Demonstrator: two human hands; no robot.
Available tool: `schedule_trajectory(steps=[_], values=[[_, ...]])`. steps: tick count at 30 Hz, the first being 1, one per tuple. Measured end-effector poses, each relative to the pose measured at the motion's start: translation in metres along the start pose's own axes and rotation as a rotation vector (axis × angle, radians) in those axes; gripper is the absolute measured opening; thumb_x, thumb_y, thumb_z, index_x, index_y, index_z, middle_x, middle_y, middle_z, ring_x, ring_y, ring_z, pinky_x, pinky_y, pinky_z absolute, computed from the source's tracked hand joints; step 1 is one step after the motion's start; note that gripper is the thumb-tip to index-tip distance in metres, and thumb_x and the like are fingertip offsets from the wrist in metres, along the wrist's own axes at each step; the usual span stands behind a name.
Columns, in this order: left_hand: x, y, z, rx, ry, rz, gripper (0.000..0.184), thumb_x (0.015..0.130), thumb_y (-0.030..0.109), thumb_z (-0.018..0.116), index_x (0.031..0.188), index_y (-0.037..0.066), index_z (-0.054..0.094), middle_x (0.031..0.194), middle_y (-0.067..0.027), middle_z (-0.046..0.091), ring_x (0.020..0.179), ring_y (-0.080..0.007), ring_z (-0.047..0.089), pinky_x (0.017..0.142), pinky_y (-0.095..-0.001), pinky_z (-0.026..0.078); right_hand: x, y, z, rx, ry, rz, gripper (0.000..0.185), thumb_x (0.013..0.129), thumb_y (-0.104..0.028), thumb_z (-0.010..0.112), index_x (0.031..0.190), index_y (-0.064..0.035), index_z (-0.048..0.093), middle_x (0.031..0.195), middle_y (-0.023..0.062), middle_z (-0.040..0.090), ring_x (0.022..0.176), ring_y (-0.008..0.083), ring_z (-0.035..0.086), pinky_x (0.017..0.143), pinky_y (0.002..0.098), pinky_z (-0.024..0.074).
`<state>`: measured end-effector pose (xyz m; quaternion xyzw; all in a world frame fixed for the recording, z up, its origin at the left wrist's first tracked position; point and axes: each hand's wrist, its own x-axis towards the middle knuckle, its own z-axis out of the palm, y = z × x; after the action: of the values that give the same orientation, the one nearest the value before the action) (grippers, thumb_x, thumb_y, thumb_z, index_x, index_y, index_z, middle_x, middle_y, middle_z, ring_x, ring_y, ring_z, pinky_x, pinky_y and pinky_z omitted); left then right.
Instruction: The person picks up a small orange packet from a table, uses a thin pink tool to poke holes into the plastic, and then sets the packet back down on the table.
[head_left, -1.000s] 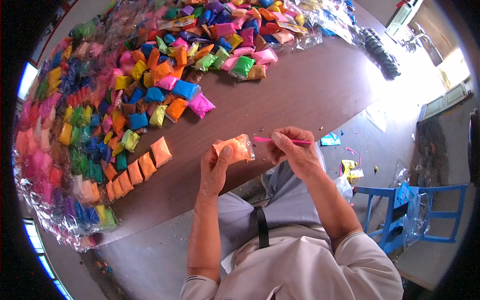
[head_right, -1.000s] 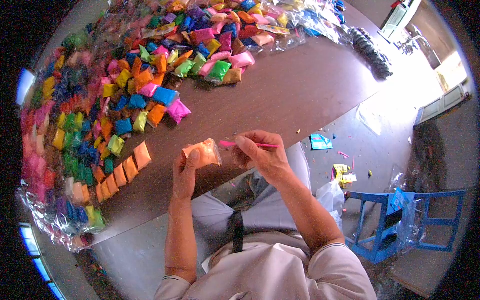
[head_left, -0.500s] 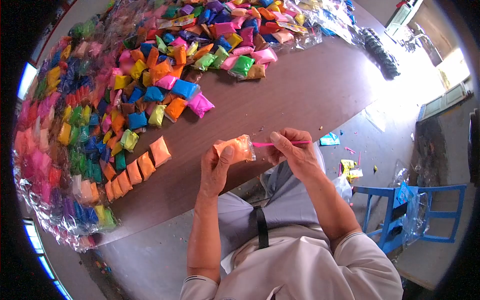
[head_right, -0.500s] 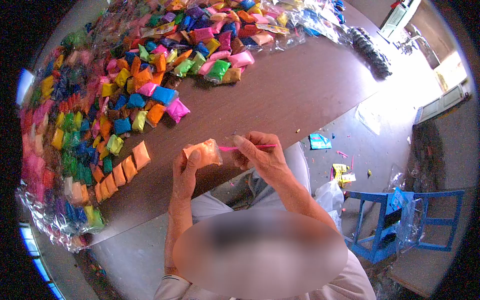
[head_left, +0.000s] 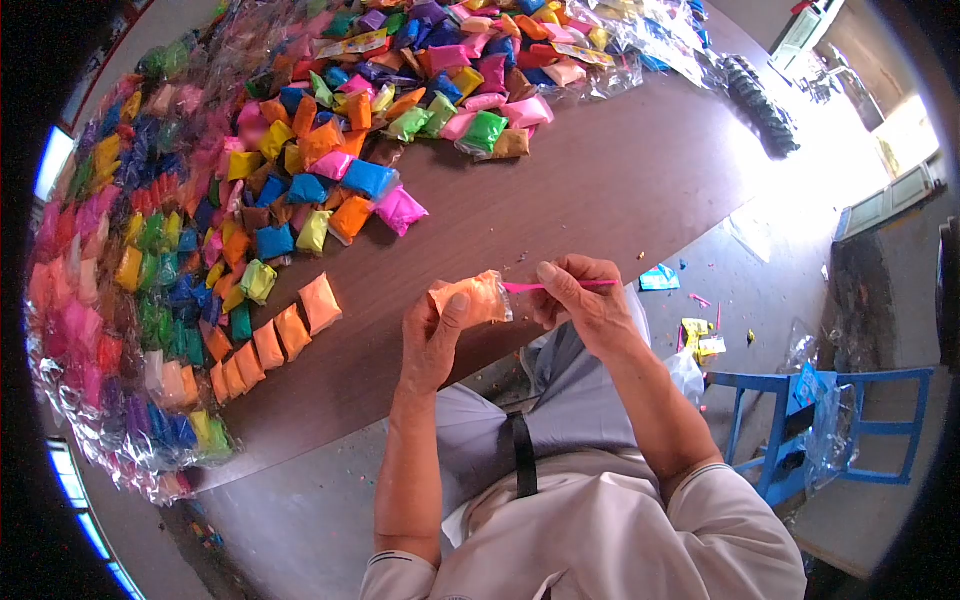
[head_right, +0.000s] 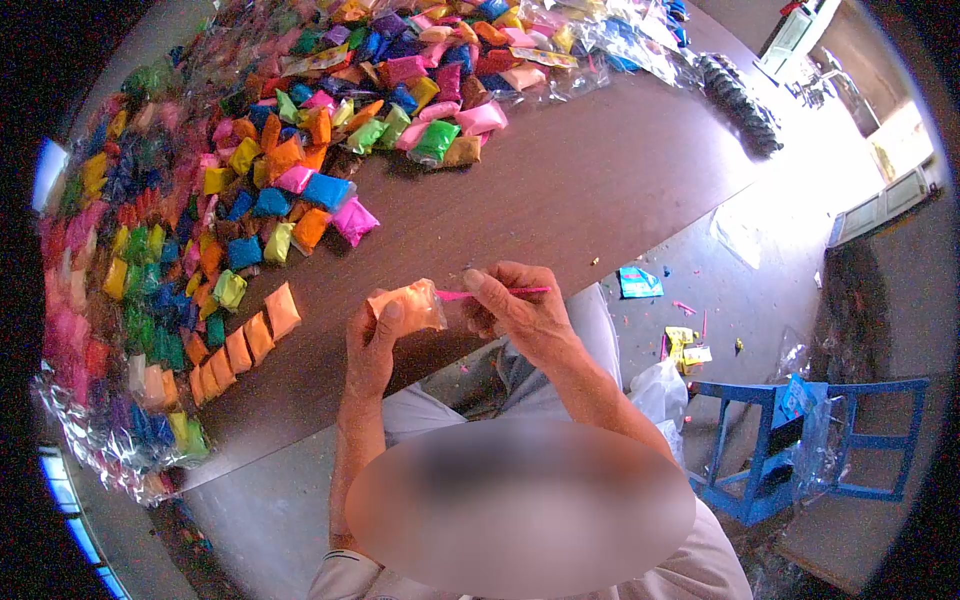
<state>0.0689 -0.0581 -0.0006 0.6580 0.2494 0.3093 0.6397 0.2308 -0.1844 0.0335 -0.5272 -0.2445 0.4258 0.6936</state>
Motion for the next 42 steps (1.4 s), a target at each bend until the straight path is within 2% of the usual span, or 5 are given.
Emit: schedule_trajectory(steps=[7, 10, 16, 28, 42], values=[[0.000, -0.003, -0.001, 0.007, 0.004, -0.008, 0.037, 0.093, 0.043, 0.057, 0.091, 0.006, 0.059, 0.078, 0.0025, 0.055, 0.067, -0.0037, 0.046, 0.058, -0.0184, 0.035, 0.001, 0.002, -0.001, 0.036, -0.001, 0.023, 0.034, 0.092, -0.031, 0.062, 0.073, -0.0033, 0.059, 0.060, 0.0045, 0.059, 0.051, 0.0109, 0.053, 0.046, 0.0245, 0.0405], [0.001, -0.001, -0.001, 0.008, -0.002, -0.002, 0.038, 0.093, 0.043, 0.057, 0.091, 0.006, 0.059, 0.076, 0.0029, 0.054, 0.067, -0.0031, 0.045, 0.057, -0.0185, 0.035, 0.003, 0.008, -0.008, 0.005, -0.050, 0.013, 0.034, 0.091, -0.033, 0.063, 0.085, 0.0002, 0.064, 0.069, 0.0067, 0.063, 0.057, 0.0118, 0.061, 0.048, 0.0234, 0.0484], [0.000, -0.002, -0.001, 0.015, -0.019, 0.000, 0.037, 0.094, 0.042, 0.056, 0.090, 0.006, 0.059, 0.075, 0.0037, 0.053, 0.065, -0.0026, 0.044, 0.056, -0.0182, 0.033, 0.002, 0.003, -0.001, -0.022, 0.006, 0.013, 0.034, 0.093, -0.032, 0.061, 0.075, -0.0026, 0.061, 0.062, 0.0045, 0.060, 0.052, 0.0105, 0.054, 0.046, 0.0242, 0.0397], [0.000, 0.003, 0.001, 0.038, -0.003, 0.017, 0.038, 0.094, 0.043, 0.056, 0.090, 0.004, 0.058, 0.076, 0.0050, 0.051, 0.065, -0.0022, 0.041, 0.056, -0.0180, 0.032, 0.006, 0.002, -0.004, -0.074, -0.061, -0.015, 0.034, 0.093, -0.031, 0.061, 0.079, -0.0004, 0.062, 0.063, 0.0057, 0.061, 0.054, 0.0106, 0.057, 0.049, 0.0235, 0.0445], [0.000, 0.002, 0.000, -0.025, 0.012, -0.013, 0.036, 0.094, 0.041, 0.056, 0.091, 0.006, 0.059, 0.079, 0.0040, 0.055, 0.071, -0.0031, 0.045, 0.061, -0.0192, 0.036, 0.003, -0.004, -0.002, 0.012, -0.026, 0.009, 0.031, 0.093, -0.027, 0.060, 0.073, -0.0035, 0.060, 0.060, 0.0035, 0.059, 0.050, 0.0102, 0.052, 0.045, 0.0251, 0.0397]])
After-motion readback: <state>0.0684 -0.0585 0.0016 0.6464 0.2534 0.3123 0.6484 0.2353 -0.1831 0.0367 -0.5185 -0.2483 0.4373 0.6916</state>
